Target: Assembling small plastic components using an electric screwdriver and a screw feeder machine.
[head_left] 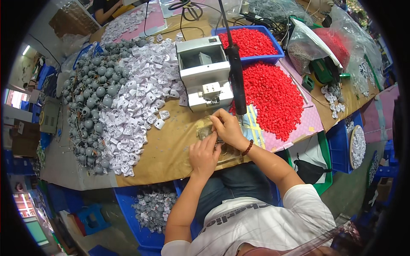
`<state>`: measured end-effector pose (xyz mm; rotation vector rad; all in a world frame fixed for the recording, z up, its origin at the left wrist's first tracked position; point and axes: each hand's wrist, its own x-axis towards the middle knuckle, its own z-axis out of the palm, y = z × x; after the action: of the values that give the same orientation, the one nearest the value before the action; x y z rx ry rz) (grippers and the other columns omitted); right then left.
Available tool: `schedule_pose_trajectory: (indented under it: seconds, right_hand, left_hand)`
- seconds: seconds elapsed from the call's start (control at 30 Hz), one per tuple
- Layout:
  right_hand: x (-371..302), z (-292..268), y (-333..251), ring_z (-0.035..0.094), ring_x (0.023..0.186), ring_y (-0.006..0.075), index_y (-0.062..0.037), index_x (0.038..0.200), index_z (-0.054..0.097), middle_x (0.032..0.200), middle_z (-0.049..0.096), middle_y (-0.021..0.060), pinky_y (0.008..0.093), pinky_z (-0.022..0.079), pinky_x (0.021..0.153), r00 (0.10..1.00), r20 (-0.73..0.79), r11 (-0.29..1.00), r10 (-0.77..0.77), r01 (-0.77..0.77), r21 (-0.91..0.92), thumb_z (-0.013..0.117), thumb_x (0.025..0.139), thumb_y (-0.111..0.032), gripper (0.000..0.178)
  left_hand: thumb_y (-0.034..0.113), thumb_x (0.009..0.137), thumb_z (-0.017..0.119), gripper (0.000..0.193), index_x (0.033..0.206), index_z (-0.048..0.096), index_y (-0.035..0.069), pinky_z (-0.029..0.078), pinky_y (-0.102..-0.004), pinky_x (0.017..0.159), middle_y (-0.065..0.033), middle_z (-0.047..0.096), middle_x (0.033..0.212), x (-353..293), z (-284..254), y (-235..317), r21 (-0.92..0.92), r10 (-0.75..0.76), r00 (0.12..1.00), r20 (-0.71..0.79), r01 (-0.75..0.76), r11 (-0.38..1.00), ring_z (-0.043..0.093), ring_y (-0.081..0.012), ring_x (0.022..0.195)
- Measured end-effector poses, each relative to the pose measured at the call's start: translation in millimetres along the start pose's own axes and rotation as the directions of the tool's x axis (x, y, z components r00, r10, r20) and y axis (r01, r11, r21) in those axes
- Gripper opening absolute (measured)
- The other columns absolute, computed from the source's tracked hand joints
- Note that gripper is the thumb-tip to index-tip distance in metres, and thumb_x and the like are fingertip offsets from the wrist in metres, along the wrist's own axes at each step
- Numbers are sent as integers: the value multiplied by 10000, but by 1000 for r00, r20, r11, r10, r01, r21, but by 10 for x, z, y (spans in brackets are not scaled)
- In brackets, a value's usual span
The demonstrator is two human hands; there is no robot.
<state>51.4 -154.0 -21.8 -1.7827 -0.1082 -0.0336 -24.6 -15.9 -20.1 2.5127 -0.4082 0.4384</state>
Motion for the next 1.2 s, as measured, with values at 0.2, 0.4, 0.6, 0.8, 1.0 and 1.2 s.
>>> schedule_pose_trajectory:
  seconds: [0.2,0.4,0.6,0.8,1.0,1.2]
  right_hand:
    - [9,-171,-57,710,719,112,20,1046,635,805,716,106,282,537,637,948,312,941,66,-164,297,653,1030,-185,207]
    - [93,-1205,47,684,775,249,-32,1014,689,900,706,127,370,545,693,935,295,874,-195,302,-381,700,941,-141,132]
    - [248,-1747,507,599,927,311,-80,919,671,912,619,99,434,520,776,907,296,298,-300,384,-874,631,837,-80,91]
    - [362,-1734,618,581,922,293,-91,905,667,904,609,91,407,498,763,881,362,188,-304,428,-884,611,842,-96,84]
    - [377,-1735,461,600,912,319,-45,924,676,916,606,126,432,505,766,897,261,442,-358,409,-798,670,787,23,153]
    - [318,-1737,342,633,930,351,9,946,672,976,615,154,405,539,816,929,132,694,-346,348,-630,663,792,103,181]
  left_hand:
    - [150,826,801,462,1273,706,77,475,-389,761,-88,718,1023,-67,-141,-127,-116,72,997,2,-72,991,660,-301,848]
    - [206,853,786,320,1154,723,119,517,-450,771,-107,705,998,-1042,-1546,-599,161,-170,760,627,87,983,687,-304,904]
    - [158,829,778,299,1112,711,89,512,-489,785,-150,685,979,-1033,-1773,-886,314,-319,767,556,161,936,653,-373,930]
    - [131,865,723,335,1185,656,57,534,-483,785,-138,632,1075,164,-794,-1387,373,-60,998,29,45,927,622,-359,1028]
    - [101,884,716,378,1239,599,42,536,-505,843,-168,556,1171,405,-381,-1547,348,-243,969,-37,241,906,615,-384,1046]
    - [30,869,715,267,1130,659,41,520,-483,834,-169,582,1080,-161,-408,-1255,128,-169,986,-8,169,977,608,-379,993]
